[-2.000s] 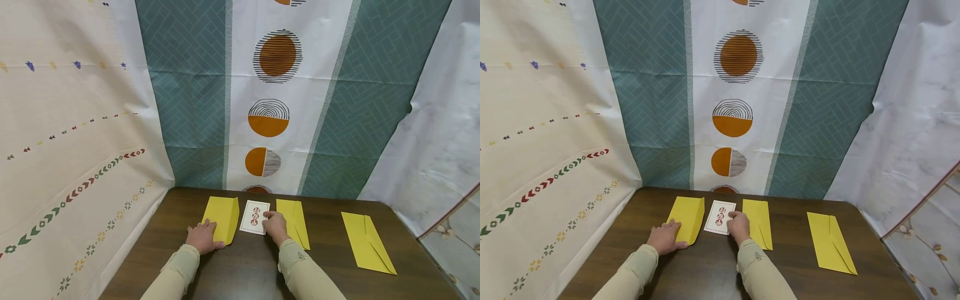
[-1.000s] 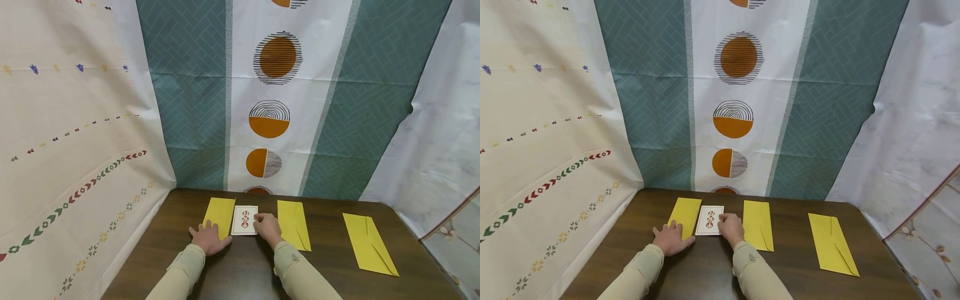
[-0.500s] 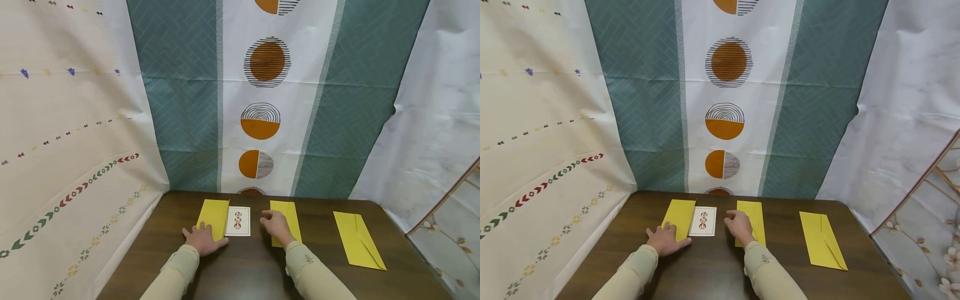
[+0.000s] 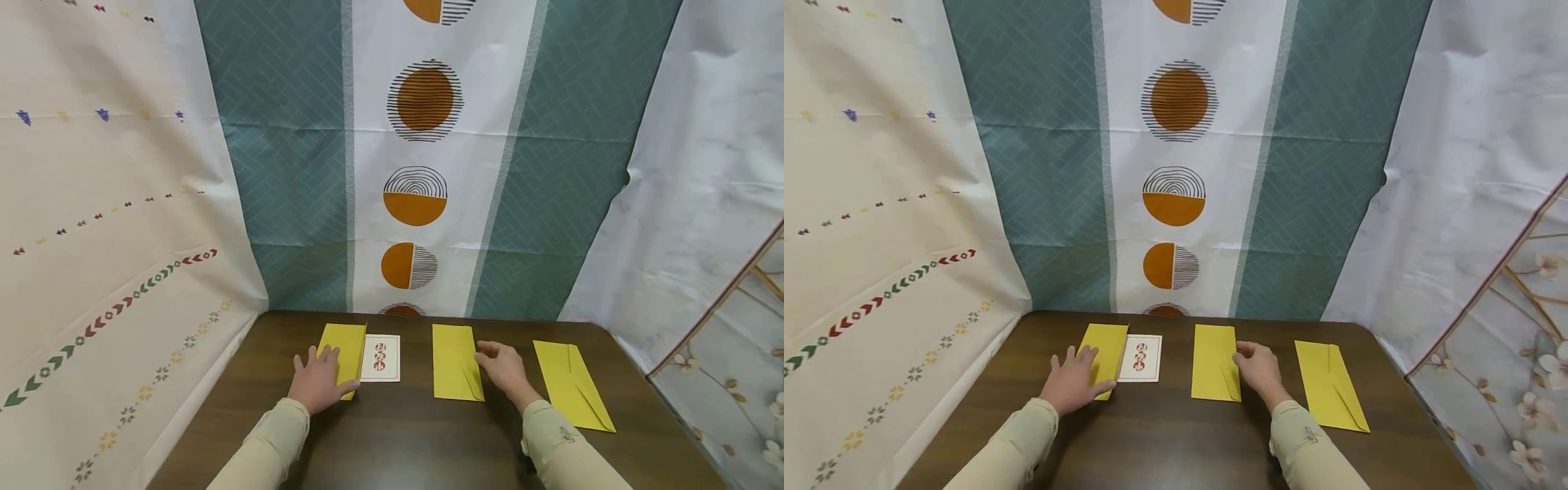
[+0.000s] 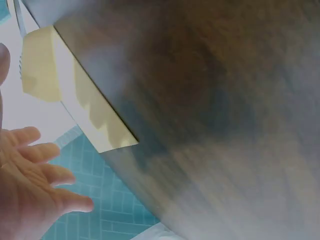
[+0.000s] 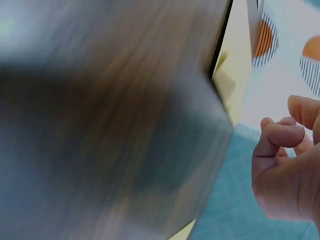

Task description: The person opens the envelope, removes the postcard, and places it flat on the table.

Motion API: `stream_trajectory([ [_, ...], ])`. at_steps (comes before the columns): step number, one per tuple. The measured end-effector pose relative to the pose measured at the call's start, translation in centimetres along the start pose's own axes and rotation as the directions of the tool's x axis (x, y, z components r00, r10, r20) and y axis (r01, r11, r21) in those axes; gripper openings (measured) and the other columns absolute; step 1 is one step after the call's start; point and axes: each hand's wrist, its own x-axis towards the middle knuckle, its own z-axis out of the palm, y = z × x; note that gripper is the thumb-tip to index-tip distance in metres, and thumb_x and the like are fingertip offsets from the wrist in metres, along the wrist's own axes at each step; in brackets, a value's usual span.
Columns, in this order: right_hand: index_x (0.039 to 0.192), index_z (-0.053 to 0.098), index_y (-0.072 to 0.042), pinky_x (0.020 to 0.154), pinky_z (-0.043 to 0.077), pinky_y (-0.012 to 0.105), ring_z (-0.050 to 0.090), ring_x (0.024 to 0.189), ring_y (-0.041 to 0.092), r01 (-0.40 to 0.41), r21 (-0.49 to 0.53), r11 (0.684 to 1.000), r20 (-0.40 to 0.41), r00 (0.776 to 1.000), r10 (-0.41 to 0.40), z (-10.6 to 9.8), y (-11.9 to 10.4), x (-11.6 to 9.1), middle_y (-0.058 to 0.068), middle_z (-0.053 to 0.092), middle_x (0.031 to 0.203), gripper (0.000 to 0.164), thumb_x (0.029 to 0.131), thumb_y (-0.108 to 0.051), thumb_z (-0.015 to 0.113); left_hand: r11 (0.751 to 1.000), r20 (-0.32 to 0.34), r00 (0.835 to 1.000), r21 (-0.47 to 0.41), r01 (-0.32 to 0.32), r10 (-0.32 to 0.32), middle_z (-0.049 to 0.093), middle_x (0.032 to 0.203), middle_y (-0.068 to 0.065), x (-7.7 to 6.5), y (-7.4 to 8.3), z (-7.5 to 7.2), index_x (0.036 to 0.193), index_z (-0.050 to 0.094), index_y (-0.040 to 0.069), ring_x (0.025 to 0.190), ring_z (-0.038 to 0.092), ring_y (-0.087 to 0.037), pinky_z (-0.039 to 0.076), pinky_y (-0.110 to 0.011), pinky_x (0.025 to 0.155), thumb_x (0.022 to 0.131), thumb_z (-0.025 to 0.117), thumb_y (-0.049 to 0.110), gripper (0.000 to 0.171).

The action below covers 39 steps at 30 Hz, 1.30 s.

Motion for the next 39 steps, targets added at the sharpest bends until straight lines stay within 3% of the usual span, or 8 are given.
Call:
stream_trajectory([
  [7, 0.145, 0.062, 0.002, 0.104, 0.055, 0.058, 0.066, 0.124, 0.043, -0.012, -0.034, 0.999, -0.006, 1.0, 0.012, -2.2, 2.3, -0.7, 0.027, 0.069, 0.135, 0.05, 0.104, -0.025, 0.068, 0.998, -0.088, 0.995, 0.04, -0.053, 0.056, 0.061, 0.153, -0.02, 1.0, 1.8, -0.2, 0.149, 0.059, 0.007, 0.145, 0.052, -0.051, 0.039, -0.07, 0.119, 0.093, 0.072, 0.063, 0.08],
  [11, 0.145, 0.062, 0.004, 0.104, 0.055, 0.058, 0.066, 0.123, 0.044, 0.001, -0.048, 0.999, -0.005, 1.0, -0.001, -2.3, 3.0, -1.0, 0.027, 0.069, 0.134, 0.053, 0.103, -0.028, 0.07, 0.987, -0.166, 0.976, 0.103, -0.123, 0.139, 0.066, 0.147, -0.017, 1.6, 3.5, 0.2, 0.143, 0.063, 0.009, 0.136, 0.061, -0.043, 0.049, -0.06, 0.114, 0.095, 0.072, 0.062, 0.072],
  [14, 0.146, 0.061, 0.003, 0.104, 0.055, 0.058, 0.066, 0.123, 0.043, 0.017, -0.061, 0.998, -0.003, 1.0, -0.017, -2.0, 3.1, -1.1, 0.027, 0.07, 0.134, 0.055, 0.103, -0.029, 0.072, 0.977, -0.182, 0.964, 0.127, -0.173, 0.195, 0.068, 0.145, -0.014, 2.0, 5.1, 0.3, 0.141, 0.066, 0.011, 0.132, 0.063, -0.039, 0.051, -0.057, 0.113, 0.095, 0.072, 0.062, 0.069],
  [20, 0.149, 0.058, 0.002, 0.107, 0.053, 0.06, 0.064, 0.13, 0.047, 0.034, -0.088, 0.996, 0.012, 0.999, -0.033, -1.3, 2.9, -0.9, 0.028, 0.068, 0.139, 0.058, 0.102, -0.028, 0.072, 0.964, -0.122, 0.959, 0.105, -0.245, 0.256, 0.067, 0.147, -0.01, 2.8, 8.8, 1.4, 0.143, 0.066, 0.017, 0.137, 0.061, -0.038, 0.045, -0.063, 0.117, 0.095, 0.07, 0.064, 0.067],
  [28, 0.153, 0.054, 0.001, 0.111, 0.05, 0.062, 0.06, 0.135, 0.049, 0.027, -0.095, 0.995, 0.046, 0.999, -0.022, -0.2, 2.6, -0.2, 0.03, 0.065, 0.143, 0.06, 0.101, -0.024, 0.073, 0.945, -0.045, 0.944, 0.047, -0.323, 0.325, 0.066, 0.15, -0.006, 3.2, 13.1, 4.0, 0.146, 0.064, 0.022, 0.143, 0.058, -0.037, 0.041, -0.066, 0.12, 0.094, 0.07, 0.067, 0.069],
  [34, 0.155, 0.051, 0.002, 0.114, 0.047, 0.064, 0.058, 0.139, 0.05, 0.036, -0.14, 0.99, 0.087, 0.996, -0.024, 0.8, 2.2, 0.1, 0.03, 0.064, 0.145, 0.066, 0.1, -0.026, 0.075, 0.944, 0.012, 0.945, 0.038, -0.327, 0.326, 0.062, 0.155, -0.004, 3.4, 15.5, 5.6, 0.148, 0.063, 0.025, 0.145, 0.056, -0.04, 0.042, -0.067, 0.118, 0.094, 0.07, 0.068, 0.069],
  [39, 0.156, 0.05, 0.002, 0.115, 0.047, 0.063, 0.058, 0.139, 0.049, 0.019, -0.158, 0.987, 0.09, 0.996, -0.005, 1.2, 2.1, 0.2, 0.029, 0.064, 0.145, 0.068, 0.099, -0.026, 0.076, 0.951, 0.062, 0.95, -0.048, -0.304, 0.307, 0.055, 0.161, -0.008, 3.5, 16.6, 6.2, 0.149, 0.061, 0.025, 0.142, 0.057, -0.046, 0.046, -0.068, 0.114, 0.095, 0.072, 0.063, 0.067],
])
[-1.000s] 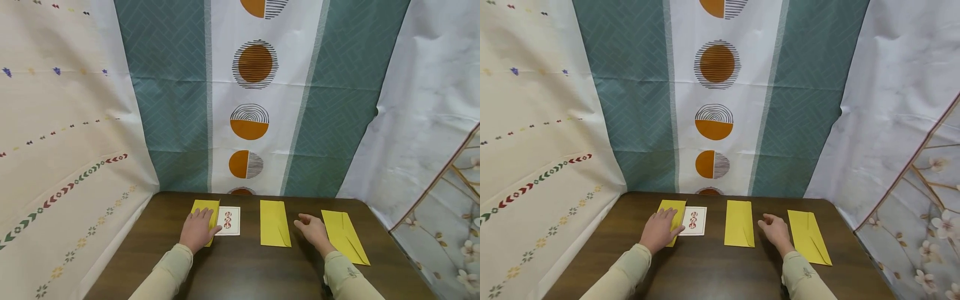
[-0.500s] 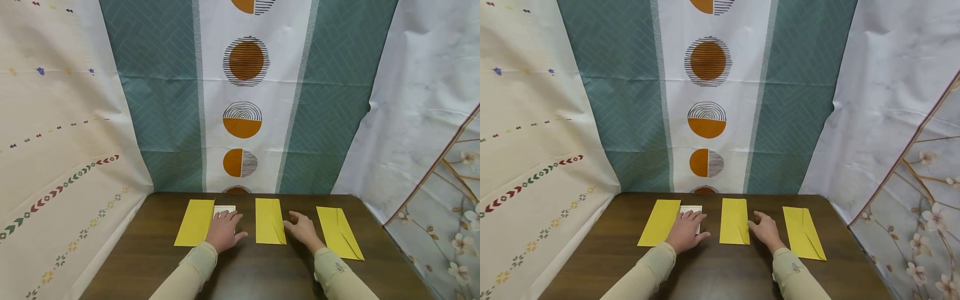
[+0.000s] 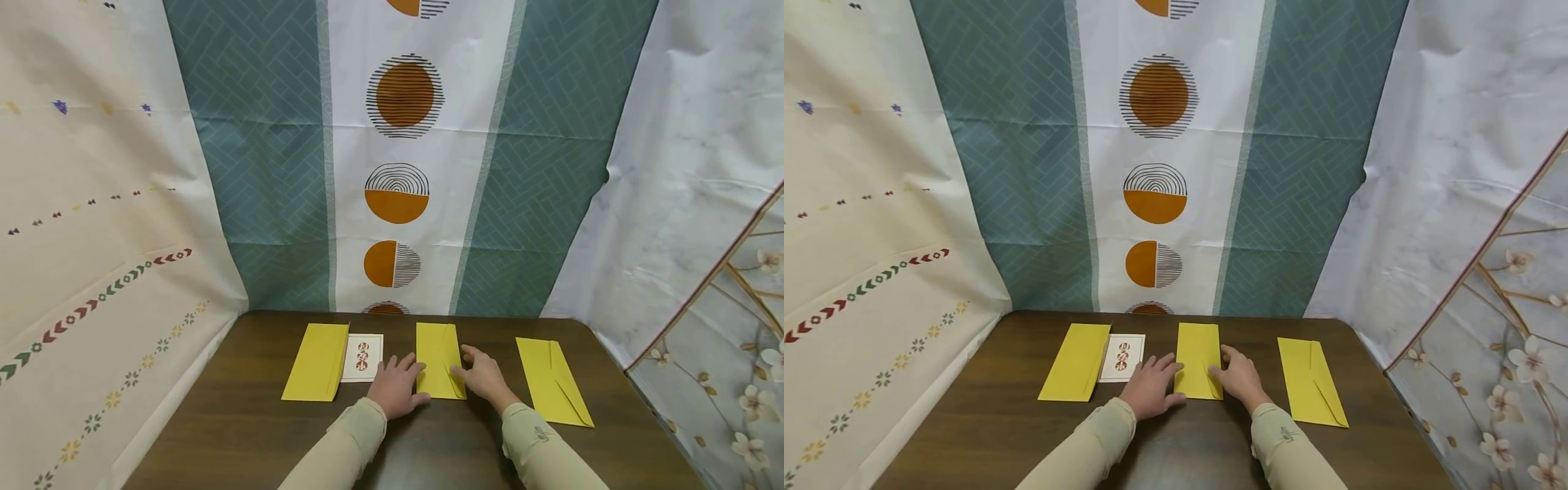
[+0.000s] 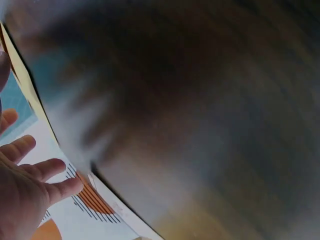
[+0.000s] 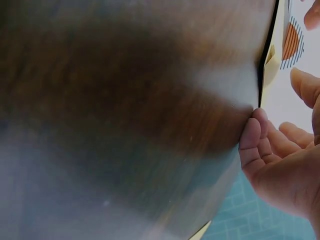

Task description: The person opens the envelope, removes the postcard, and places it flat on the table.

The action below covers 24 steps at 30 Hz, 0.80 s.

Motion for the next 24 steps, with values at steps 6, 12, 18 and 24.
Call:
stream_trajectory([
  [6, 0.157, 0.048, 0.002, 0.115, 0.047, 0.063, 0.059, 0.138, 0.047, -0.001, 0.001, 1.0, 0.017, 1.0, 0.001, 0.2, -0.4, 0.1, 0.028, 0.065, 0.145, 0.072, 0.098, -0.028, 0.077, 1.0, 0.032, 0.999, -0.03, 0.004, -0.003, 0.055, 0.162, -0.008, 0.0, 0.3, 0.3, 0.149, 0.061, 0.025, 0.138, 0.061, -0.044, 0.05, -0.068, 0.109, 0.096, 0.072, 0.062, 0.065],
  [12, 0.158, 0.047, -0.001, 0.114, 0.047, 0.063, 0.058, 0.14, 0.047, -0.011, -0.036, 0.999, 0.022, 1.0, 0.012, 0.6, -0.7, 0.3, 0.024, 0.064, 0.148, 0.073, 0.098, -0.03, 0.078, 1.0, 0.039, 0.999, 0.004, 0.01, -0.01, 0.06, 0.157, -0.006, 0.0, 0.3, 0.0, 0.148, 0.063, 0.024, 0.137, 0.063, -0.037, 0.048, -0.065, 0.112, 0.096, 0.07, 0.063, 0.064],
  [18, 0.157, 0.049, -0.002, 0.115, 0.046, 0.063, 0.057, 0.14, 0.047, 0.007, -0.057, 0.998, 0.015, 1.0, -0.006, 1.2, -1.0, 0.4, 0.023, 0.064, 0.15, 0.072, 0.096, -0.029, 0.078, 1.0, 0.038, 0.999, 0.012, 0.019, -0.02, 0.063, 0.153, -0.006, -0.2, 0.1, -0.3, 0.147, 0.063, 0.022, 0.137, 0.064, -0.032, 0.045, -0.063, 0.117, 0.097, 0.07, 0.061, 0.064],
  [24, 0.157, 0.05, -0.002, 0.115, 0.046, 0.061, 0.058, 0.141, 0.045, 0.017, -0.081, 0.997, 0.018, 1.0, -0.015, 1.8, -1.6, 0.4, 0.02, 0.063, 0.151, 0.073, 0.096, -0.028, 0.08, 0.999, 0.011, 1.0, 0.052, 0.003, -0.003, 0.066, 0.15, -0.005, -0.4, -0.1, -0.3, 0.144, 0.066, 0.021, 0.135, 0.065, -0.027, 0.046, -0.059, 0.116, 0.098, 0.069, 0.062, 0.061],
])
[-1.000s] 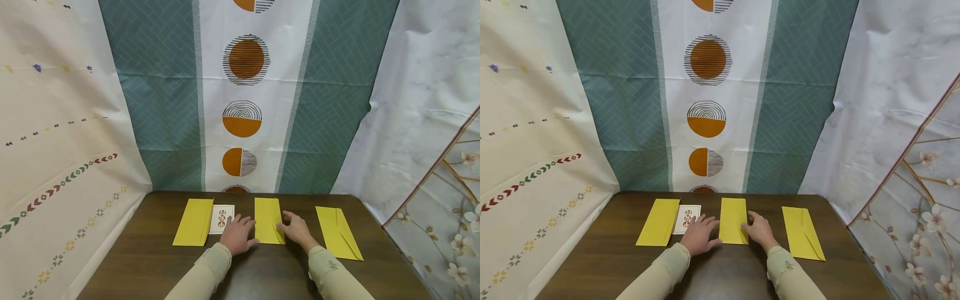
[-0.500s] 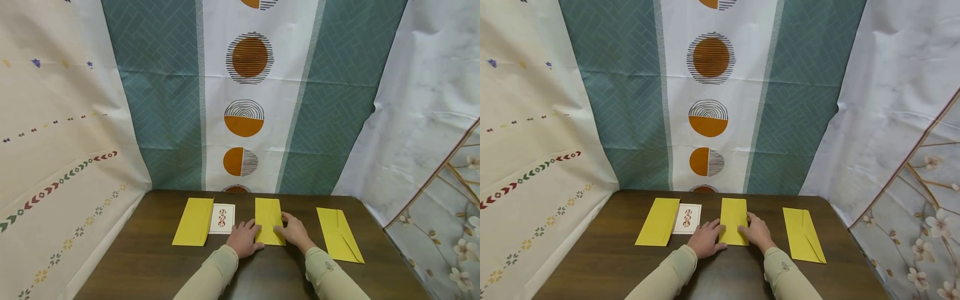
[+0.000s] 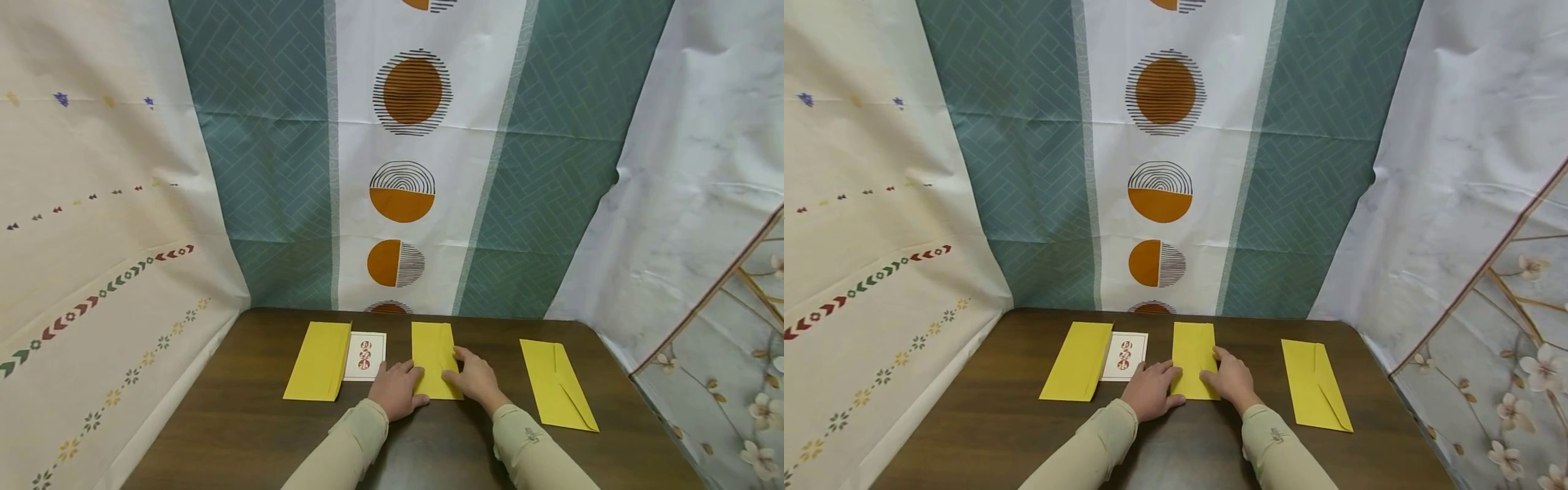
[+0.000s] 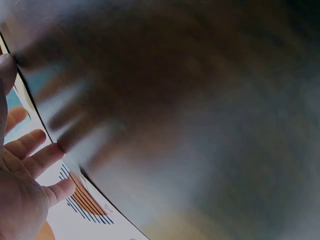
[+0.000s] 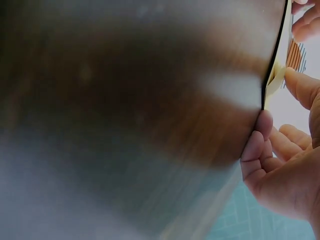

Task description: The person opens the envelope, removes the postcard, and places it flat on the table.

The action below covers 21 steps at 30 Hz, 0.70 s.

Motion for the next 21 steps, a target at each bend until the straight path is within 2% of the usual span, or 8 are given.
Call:
stream_trajectory([
  [11, 0.154, 0.055, -0.005, 0.11, 0.049, 0.063, 0.062, 0.134, 0.046, 0.04, -0.07, 0.997, 0.001, 0.999, -0.04, 1.0, -1.1, 0.0, 0.016, 0.066, 0.149, 0.075, 0.091, -0.032, 0.085, 1.0, 0.011, 1.0, 0.029, -0.003, 0.003, 0.07, 0.143, -0.005, 0.0, -0.2, 0.2, 0.136, 0.071, 0.02, 0.133, 0.066, -0.026, 0.048, -0.057, 0.115, 0.097, 0.068, 0.064, 0.058],
  [21, 0.152, 0.057, -0.008, 0.106, 0.053, 0.061, 0.067, 0.127, 0.044, 0.029, -0.152, 0.988, 0.004, 1.0, -0.028, 1.8, -2.0, 0.0, 0.015, 0.067, 0.147, 0.076, 0.089, -0.037, 0.087, 0.999, 0.013, 1.0, 0.045, -0.003, 0.002, 0.072, 0.142, -0.005, 0.1, 0.0, 0.1, 0.135, 0.073, 0.019, 0.133, 0.067, -0.026, 0.051, -0.055, 0.113, 0.097, 0.069, 0.063, 0.058],
])
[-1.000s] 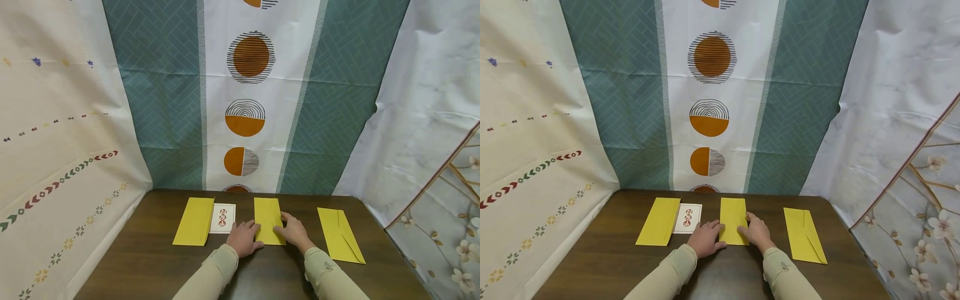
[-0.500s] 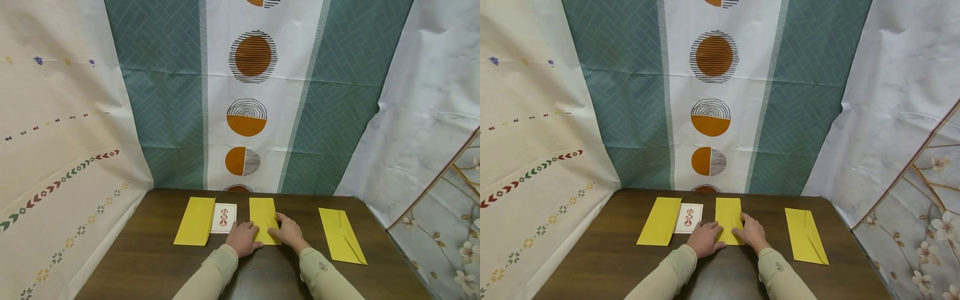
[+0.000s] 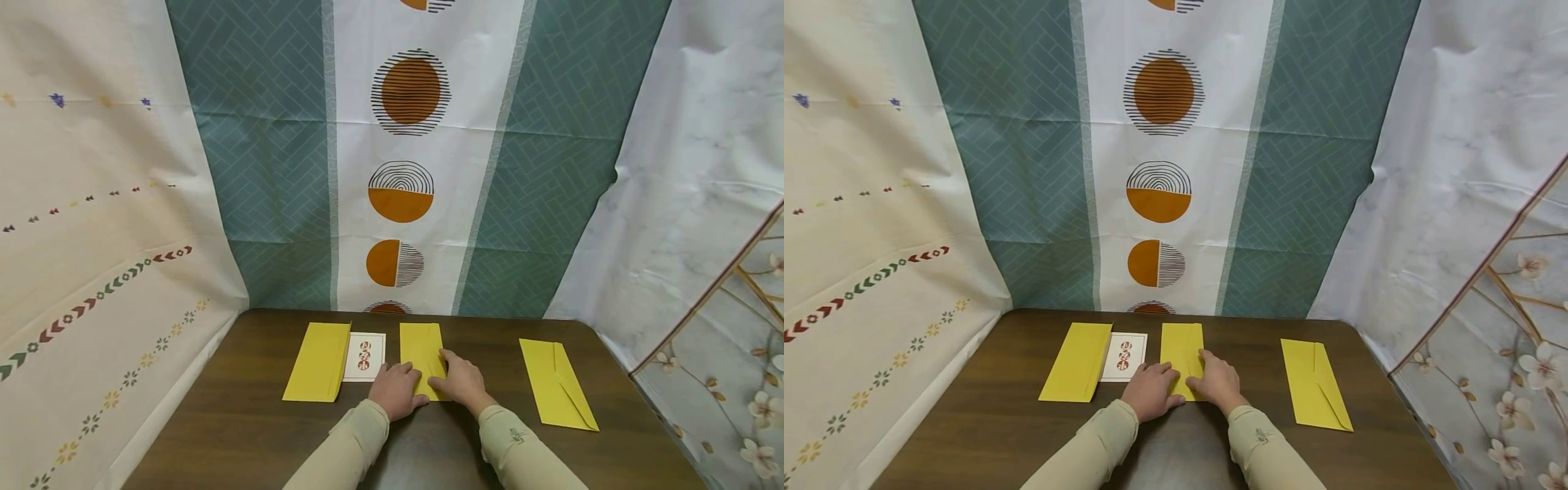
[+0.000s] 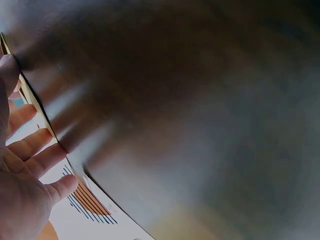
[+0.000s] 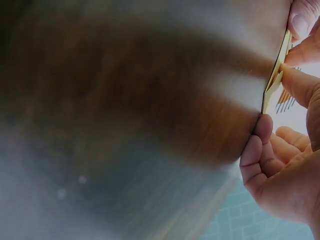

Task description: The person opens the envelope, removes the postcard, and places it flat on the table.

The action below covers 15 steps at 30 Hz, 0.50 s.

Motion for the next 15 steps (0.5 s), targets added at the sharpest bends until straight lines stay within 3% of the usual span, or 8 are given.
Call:
stream_trajectory([
  [9, 0.152, 0.056, -0.006, 0.103, 0.055, 0.061, 0.069, 0.124, 0.043, -0.016, -0.015, 1.0, -0.009, 1.0, 0.016, -0.28, -0.36, -0.02, 0.015, 0.068, 0.146, 0.074, 0.089, -0.034, 0.085, 1.0, -0.011, 1.0, -0.004, 0.01, -0.01, 0.076, 0.131, -0.004, 0.66, 0.16, -0.08, 0.126, 0.077, 0.018, 0.123, 0.071, -0.026, 0.054, -0.055, 0.106, 0.095, 0.075, 0.056, 0.049],
  [15, 0.154, 0.054, -0.004, 0.1, 0.057, 0.06, 0.07, 0.123, 0.041, -0.023, 0.025, 0.999, -0.024, 0.999, 0.023, -0.52, -0.42, -0.25, 0.017, 0.07, 0.143, 0.077, 0.087, -0.03, 0.083, 1.0, -0.005, 1.0, 0.003, 0.015, -0.015, 0.076, 0.132, -0.005, 0.52, 0.29, -0.4, 0.125, 0.077, 0.018, 0.126, 0.071, -0.025, 0.054, -0.057, 0.106, 0.094, 0.078, 0.054, 0.047],
])
